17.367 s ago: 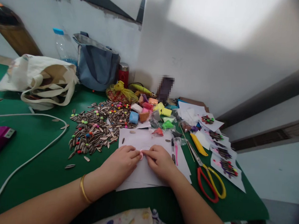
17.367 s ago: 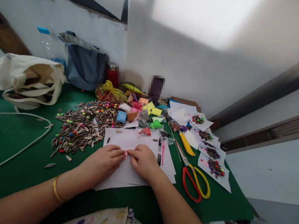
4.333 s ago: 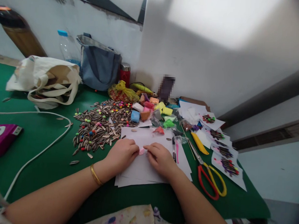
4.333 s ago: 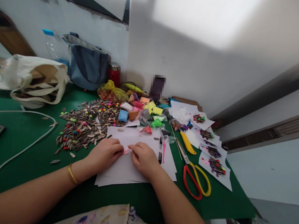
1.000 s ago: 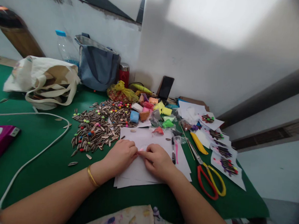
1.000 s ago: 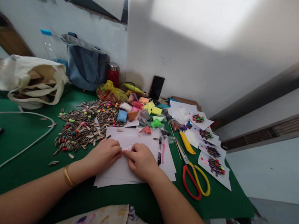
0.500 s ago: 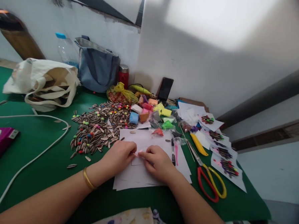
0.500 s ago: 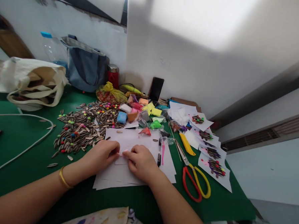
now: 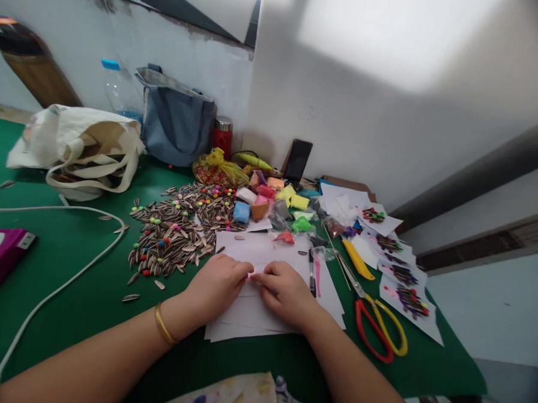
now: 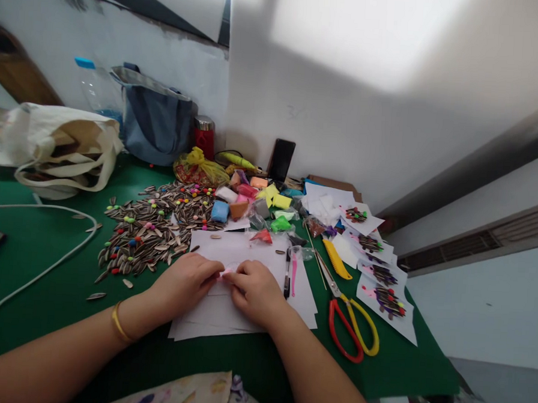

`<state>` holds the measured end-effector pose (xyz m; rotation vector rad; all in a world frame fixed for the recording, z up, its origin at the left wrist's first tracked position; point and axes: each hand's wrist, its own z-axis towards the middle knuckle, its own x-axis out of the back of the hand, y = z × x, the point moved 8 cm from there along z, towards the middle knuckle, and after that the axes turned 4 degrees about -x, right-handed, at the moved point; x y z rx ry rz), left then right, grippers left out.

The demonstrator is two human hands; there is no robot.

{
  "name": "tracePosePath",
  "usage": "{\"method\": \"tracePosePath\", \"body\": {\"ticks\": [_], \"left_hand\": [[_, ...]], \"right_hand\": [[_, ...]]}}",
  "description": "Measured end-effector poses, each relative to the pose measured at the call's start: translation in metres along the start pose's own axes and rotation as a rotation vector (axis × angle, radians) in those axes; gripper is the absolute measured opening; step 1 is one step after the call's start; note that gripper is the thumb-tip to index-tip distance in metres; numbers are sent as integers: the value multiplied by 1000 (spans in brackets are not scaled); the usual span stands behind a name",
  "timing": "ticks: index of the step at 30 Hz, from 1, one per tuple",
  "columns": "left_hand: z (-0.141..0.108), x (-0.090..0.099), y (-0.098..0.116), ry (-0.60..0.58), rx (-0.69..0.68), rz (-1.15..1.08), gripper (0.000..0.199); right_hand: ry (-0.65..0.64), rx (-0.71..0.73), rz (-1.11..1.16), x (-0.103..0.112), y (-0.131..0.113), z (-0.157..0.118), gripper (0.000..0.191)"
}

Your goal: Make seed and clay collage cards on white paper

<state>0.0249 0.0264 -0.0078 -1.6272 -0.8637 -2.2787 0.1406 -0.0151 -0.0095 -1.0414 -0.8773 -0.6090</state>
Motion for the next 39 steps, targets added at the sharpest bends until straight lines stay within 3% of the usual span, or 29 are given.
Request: {"method": "tracePosePath", "body": {"ticks": [12, 16, 21, 24, 28, 35, 39], "left_hand": [[2, -3, 2, 2, 27, 25, 21], [0, 3, -5, -5, 74, -176, 29], [-1, 18, -23, 180, 167, -514, 22], [3, 21, -26, 217, 149, -558, 12], [5, 19, -28, 204, 163, -652, 19], [-1, 12, -38, 261, 330, -869, 24], [-3, 21, -42, 310, 377, -806, 32]], "right_hand": [[-14, -7, 0, -2, 1, -1, 31], [-6, -9, -7, -1, 1, 0, 27], [9, -11, 3, 1, 0, -1, 30], [10, -9, 0, 1, 0, -1, 29], [9, -4, 1, 2, -1, 0, 27], [26, 13, 21, 4, 2, -1, 33], [62, 2, 28, 8, 5, -1, 33]]}}
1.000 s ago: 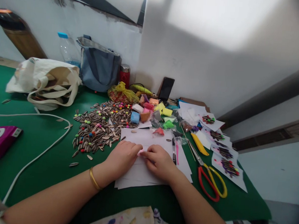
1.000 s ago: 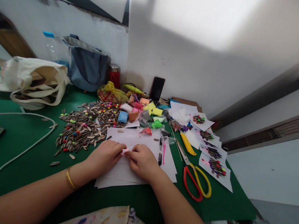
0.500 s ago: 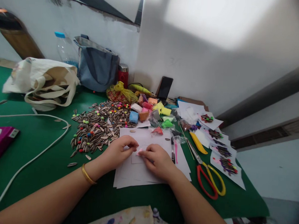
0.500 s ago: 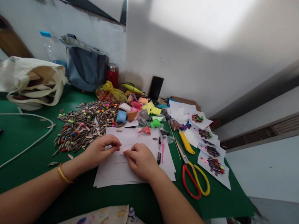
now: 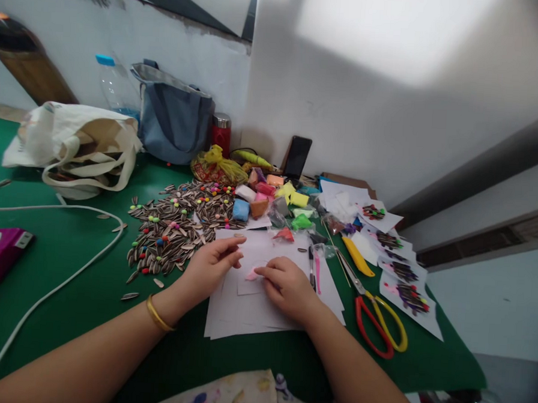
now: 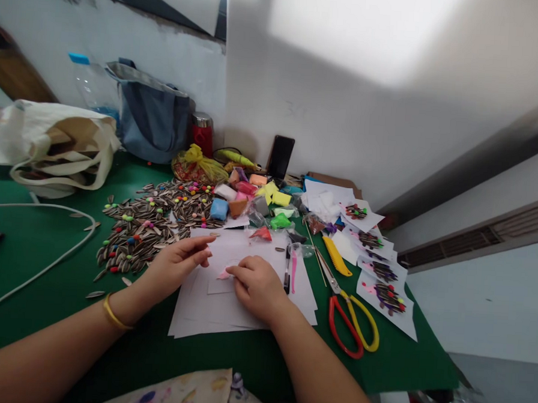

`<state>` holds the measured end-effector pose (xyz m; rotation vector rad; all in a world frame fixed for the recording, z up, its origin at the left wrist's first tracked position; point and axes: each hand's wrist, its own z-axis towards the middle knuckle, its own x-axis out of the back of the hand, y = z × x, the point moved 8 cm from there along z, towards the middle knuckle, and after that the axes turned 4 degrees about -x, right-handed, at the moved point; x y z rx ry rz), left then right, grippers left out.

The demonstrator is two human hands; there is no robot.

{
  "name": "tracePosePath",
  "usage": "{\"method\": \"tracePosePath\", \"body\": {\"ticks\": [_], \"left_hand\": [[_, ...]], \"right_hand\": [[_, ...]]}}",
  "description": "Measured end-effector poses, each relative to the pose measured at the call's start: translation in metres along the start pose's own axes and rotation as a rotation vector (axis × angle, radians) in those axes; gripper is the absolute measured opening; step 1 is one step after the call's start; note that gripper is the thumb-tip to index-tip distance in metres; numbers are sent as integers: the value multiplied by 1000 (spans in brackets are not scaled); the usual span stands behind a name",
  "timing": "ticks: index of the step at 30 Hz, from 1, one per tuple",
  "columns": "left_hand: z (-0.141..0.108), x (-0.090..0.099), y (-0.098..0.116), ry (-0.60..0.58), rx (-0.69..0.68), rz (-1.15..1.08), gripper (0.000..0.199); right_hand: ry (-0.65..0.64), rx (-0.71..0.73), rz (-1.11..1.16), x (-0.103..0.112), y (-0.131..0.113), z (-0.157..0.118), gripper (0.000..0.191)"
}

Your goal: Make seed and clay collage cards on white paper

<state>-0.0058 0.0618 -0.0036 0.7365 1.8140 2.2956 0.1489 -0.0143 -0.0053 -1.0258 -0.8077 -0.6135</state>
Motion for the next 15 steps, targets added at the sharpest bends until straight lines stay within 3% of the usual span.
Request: {"method": "tracePosePath", "body": {"ticks": [4, 8, 15], "left_hand": [[1, 6, -2, 37, 42, 96, 26], [5, 13, -5, 125, 38, 41, 22], [11, 30, -17, 196, 86, 110, 30]], "right_hand": [[35, -40, -3, 4, 5, 0, 32], [78, -98, -25, 8, 14, -1, 30], [82, -155, -57, 8, 21, -1, 29]]}}
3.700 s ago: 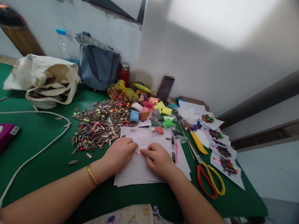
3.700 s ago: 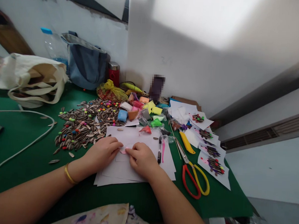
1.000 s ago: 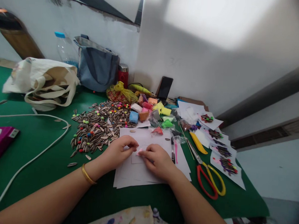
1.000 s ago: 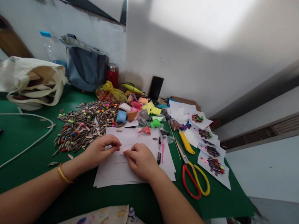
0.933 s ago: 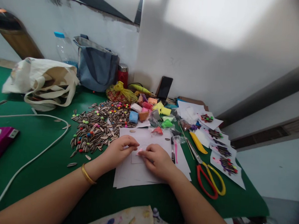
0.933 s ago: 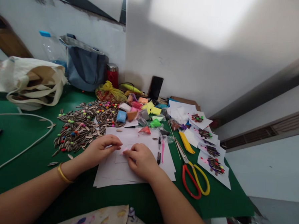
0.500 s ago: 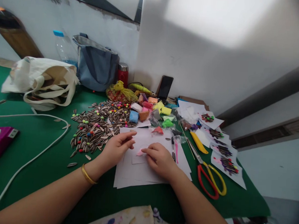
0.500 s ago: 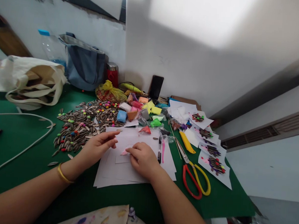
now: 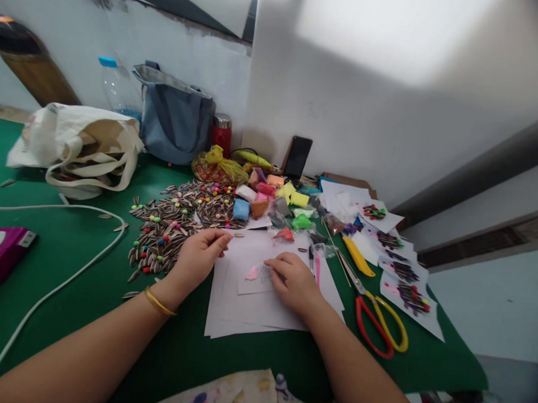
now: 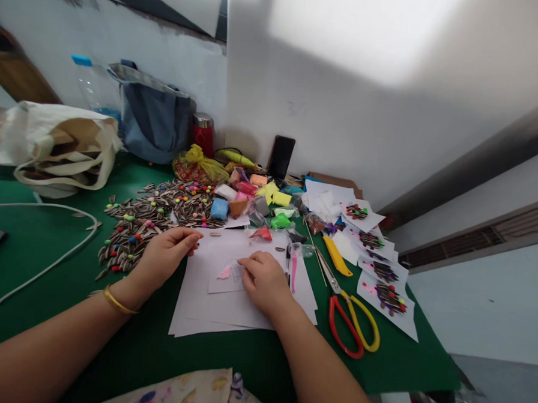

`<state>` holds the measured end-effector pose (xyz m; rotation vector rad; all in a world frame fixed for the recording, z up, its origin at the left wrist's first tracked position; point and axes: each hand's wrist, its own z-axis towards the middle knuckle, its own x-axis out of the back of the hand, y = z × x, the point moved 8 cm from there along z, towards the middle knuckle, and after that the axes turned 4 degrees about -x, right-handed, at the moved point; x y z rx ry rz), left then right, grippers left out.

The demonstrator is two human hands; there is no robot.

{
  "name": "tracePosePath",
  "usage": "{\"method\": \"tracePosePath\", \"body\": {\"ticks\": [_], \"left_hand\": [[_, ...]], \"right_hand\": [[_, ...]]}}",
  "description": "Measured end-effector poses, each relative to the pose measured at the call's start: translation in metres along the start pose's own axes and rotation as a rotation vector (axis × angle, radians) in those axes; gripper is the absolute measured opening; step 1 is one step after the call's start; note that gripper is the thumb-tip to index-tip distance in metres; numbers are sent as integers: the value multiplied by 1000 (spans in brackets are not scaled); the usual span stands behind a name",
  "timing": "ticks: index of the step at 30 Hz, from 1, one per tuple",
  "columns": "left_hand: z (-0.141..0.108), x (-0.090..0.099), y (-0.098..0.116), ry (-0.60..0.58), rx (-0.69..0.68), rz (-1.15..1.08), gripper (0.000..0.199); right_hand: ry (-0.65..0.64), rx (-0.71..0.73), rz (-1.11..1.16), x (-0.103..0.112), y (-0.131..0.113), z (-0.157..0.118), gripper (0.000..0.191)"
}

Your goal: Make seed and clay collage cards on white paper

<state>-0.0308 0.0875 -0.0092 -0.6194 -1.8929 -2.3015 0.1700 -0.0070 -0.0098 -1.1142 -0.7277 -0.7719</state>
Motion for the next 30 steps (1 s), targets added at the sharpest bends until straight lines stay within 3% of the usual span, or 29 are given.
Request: {"method": "tracePosePath", "body": {"ticks": [7, 13, 19, 24, 30], "left_hand": [[4, 1, 3, 38, -162, 96, 25], [3, -11, 1, -74, -145, 166, 23], [-4, -17, 12, -86, -345, 288, 16], [-12, -30, 16, -195, -422, 399, 16], [-22, -39, 25, -252, -503, 522, 24]], "right_hand": [[-22, -66, -21, -3, 6, 0, 29], [-47, -78, -20, -5, 5, -1, 29], [-65, -91, -15, -5, 4, 0, 29], [-84, -96, 34, -6, 2, -2, 32], [65, -77, -59, 7, 9, 0, 30]]}}
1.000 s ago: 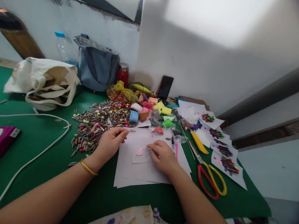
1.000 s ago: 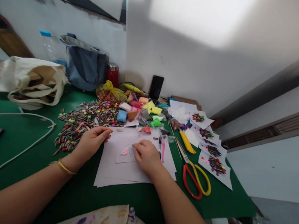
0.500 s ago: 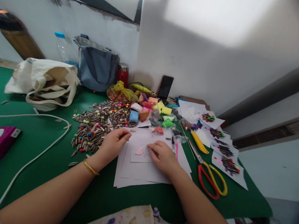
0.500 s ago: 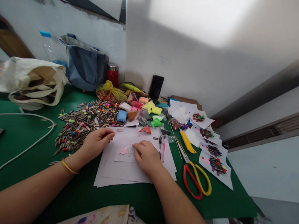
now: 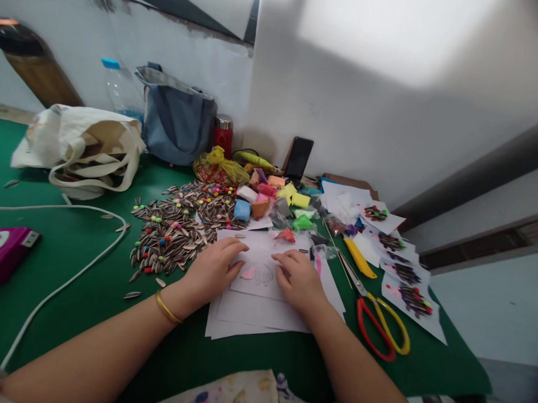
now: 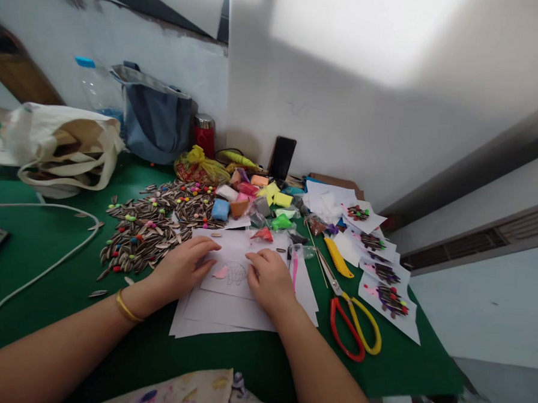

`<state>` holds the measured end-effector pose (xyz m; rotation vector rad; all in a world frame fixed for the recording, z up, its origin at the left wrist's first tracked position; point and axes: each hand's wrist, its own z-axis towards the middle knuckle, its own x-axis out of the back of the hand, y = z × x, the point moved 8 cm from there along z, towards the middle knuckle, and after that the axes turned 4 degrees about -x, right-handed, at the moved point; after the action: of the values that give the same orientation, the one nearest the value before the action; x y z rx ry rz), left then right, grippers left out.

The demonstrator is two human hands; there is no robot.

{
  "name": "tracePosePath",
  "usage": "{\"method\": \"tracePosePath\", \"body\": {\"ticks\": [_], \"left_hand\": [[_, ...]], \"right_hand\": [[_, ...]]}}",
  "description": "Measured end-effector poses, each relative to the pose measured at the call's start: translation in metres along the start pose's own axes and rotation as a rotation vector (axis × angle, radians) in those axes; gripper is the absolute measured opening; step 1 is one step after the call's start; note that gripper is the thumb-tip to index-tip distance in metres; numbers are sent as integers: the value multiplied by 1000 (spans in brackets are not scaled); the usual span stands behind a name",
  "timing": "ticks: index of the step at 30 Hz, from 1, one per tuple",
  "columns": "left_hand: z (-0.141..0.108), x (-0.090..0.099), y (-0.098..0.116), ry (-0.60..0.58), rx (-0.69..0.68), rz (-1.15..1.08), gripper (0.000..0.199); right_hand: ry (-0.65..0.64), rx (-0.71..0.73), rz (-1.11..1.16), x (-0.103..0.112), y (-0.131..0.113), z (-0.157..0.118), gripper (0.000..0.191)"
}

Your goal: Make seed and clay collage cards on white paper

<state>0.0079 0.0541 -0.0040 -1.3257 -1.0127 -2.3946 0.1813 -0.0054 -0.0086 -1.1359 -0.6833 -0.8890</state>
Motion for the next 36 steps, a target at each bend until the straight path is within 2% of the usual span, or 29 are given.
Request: {"method": "tracePosePath", "body": {"ticks": [3, 7, 14, 22, 31, 36], "left_hand": [[-2, 0, 6, 4, -11, 34, 24], [-5, -3, 8, 4, 1, 57, 28], [-4, -6, -7, 21, 82, 81, 34], [-4, -12, -11, -11, 109, 59, 39], [2, -11, -17, -30, 68, 8, 38], [10, -7, -20, 5, 32, -29, 35]], "right_hand": [[26, -25, -68, 1, 8, 1, 33], [-18, -64, -107, -5, 12, 1, 33], [-68, -76, -118, -12, 11, 0, 36], [-106, -46, -107, -14, 10, 1, 38], [-104, -27, -70, -15, 9, 1, 39], [-97, 3, -42, -15, 5, 2, 41]]}}
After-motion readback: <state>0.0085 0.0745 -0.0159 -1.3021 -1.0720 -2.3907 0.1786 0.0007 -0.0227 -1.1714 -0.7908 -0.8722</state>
